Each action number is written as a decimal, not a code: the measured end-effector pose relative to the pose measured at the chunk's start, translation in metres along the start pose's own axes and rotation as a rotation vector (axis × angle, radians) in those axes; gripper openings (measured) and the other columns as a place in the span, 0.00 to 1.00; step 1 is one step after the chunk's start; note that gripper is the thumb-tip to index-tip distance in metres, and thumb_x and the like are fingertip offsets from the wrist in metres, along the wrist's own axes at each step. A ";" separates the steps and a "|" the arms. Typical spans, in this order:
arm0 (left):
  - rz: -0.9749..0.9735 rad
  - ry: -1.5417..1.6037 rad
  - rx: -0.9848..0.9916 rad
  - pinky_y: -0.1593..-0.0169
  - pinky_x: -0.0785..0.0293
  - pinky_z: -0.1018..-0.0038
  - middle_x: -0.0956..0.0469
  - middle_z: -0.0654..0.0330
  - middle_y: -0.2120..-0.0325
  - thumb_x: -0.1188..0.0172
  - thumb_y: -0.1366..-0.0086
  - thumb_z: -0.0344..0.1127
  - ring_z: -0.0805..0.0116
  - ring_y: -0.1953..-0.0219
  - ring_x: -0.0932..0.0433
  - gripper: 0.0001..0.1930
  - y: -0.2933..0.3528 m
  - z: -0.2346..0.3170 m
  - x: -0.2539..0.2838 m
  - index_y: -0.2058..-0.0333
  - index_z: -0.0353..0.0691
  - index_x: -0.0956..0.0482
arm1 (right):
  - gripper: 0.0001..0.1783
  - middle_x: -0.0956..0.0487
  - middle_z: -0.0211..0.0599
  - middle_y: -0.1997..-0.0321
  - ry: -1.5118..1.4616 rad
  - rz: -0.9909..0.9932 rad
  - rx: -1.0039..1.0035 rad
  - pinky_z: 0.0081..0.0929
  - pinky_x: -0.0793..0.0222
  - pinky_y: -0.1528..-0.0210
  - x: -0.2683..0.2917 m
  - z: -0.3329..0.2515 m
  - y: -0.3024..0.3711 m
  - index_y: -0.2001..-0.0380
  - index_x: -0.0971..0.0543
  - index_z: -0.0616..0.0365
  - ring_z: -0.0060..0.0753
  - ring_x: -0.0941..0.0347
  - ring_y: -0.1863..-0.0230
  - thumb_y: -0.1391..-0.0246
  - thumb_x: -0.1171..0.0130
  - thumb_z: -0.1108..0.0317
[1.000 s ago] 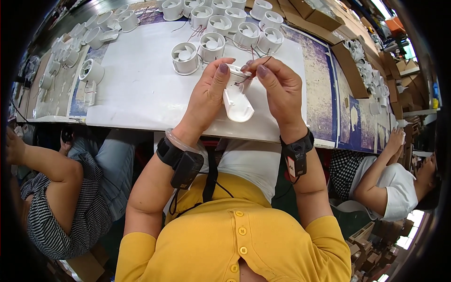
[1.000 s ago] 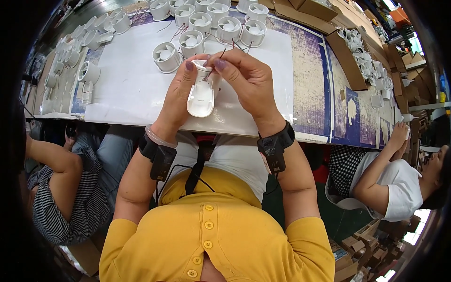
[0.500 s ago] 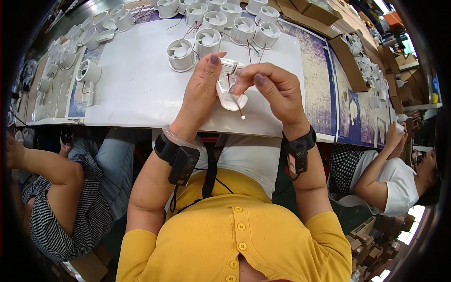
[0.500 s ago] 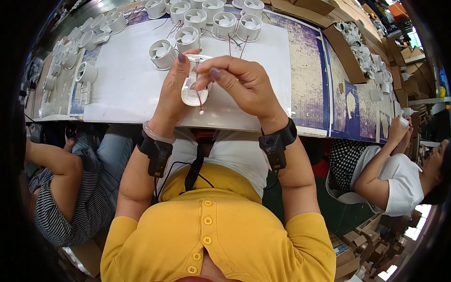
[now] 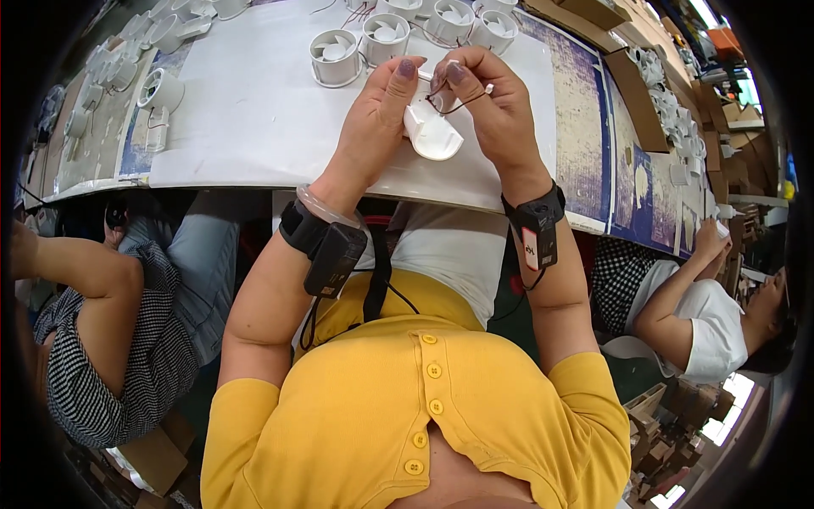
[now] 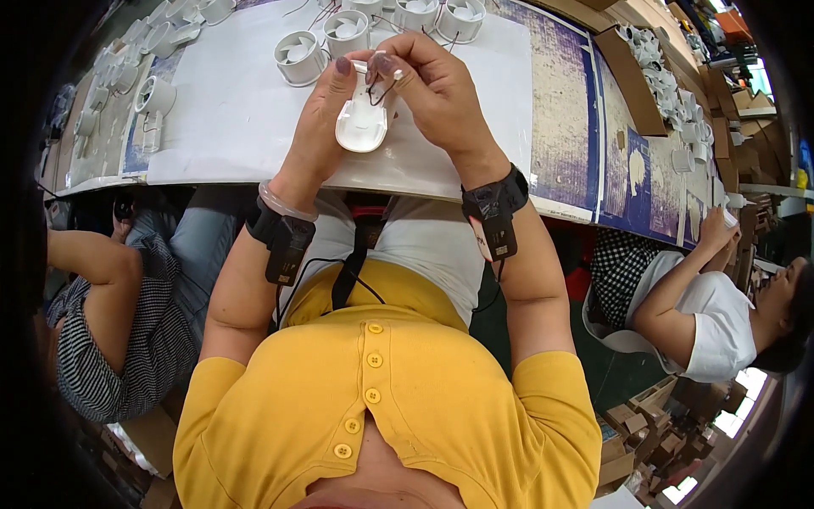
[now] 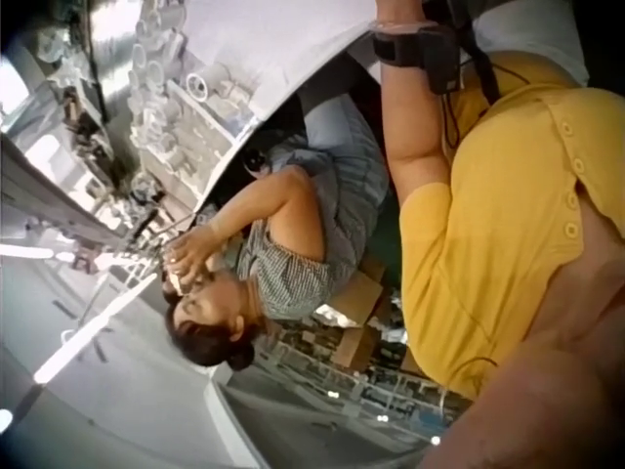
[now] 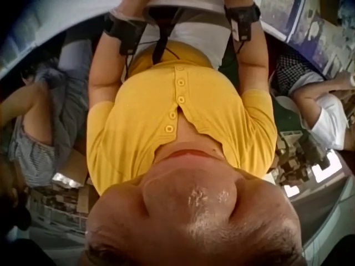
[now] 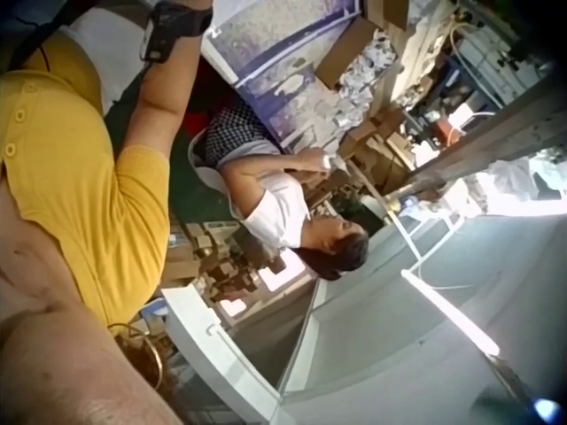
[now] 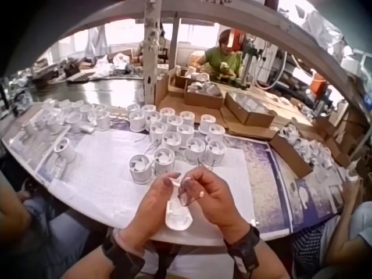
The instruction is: Assembling small electronic fixtures by inserting wires and internal components into white plastic housings.
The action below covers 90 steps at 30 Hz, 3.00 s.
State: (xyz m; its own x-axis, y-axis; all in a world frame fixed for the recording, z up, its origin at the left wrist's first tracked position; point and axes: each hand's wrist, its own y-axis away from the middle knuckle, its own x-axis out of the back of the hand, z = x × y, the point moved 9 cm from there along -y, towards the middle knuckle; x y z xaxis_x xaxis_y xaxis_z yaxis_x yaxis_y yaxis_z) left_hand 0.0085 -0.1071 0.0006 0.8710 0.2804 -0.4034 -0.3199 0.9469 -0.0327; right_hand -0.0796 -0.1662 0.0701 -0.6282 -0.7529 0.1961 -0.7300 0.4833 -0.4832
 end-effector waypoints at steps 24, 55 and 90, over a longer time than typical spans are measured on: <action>0.004 -0.722 -0.506 0.46 0.30 0.68 0.31 0.56 0.51 0.26 0.56 0.32 0.58 0.49 0.29 0.36 0.031 0.035 -0.017 0.47 0.42 0.35 | 0.08 0.21 0.26 0.67 -0.226 0.196 -0.301 0.16 0.32 0.61 0.006 0.034 0.008 0.62 0.21 0.61 0.16 0.28 0.64 0.38 0.43 0.68; -0.042 -0.605 -0.482 0.43 0.31 0.70 0.31 0.55 0.48 0.28 0.53 0.27 0.62 0.44 0.30 0.37 0.033 0.031 -0.010 0.46 0.39 0.39 | 0.08 0.20 0.30 0.62 -0.081 0.270 -0.102 0.19 0.30 0.55 0.020 0.003 0.008 0.60 0.20 0.62 0.19 0.27 0.61 0.37 0.46 0.70; -0.087 -0.662 -0.345 0.48 0.29 0.73 0.29 0.52 0.50 0.30 0.52 0.31 0.64 0.53 0.24 0.57 0.024 0.017 -0.031 0.33 0.37 0.65 | 0.13 0.19 0.32 0.67 -0.483 0.039 -0.474 0.15 0.28 0.61 -0.014 0.051 0.013 0.62 0.18 0.64 0.18 0.24 0.65 0.44 0.47 0.69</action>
State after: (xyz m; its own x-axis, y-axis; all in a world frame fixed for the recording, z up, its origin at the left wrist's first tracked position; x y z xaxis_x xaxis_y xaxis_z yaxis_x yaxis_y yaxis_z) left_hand -0.0203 -0.0901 0.0279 0.9060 0.3457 0.2445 -0.2432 0.8975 -0.3678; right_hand -0.0662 -0.1725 0.0175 -0.5459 -0.7930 -0.2705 -0.8178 0.5746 -0.0340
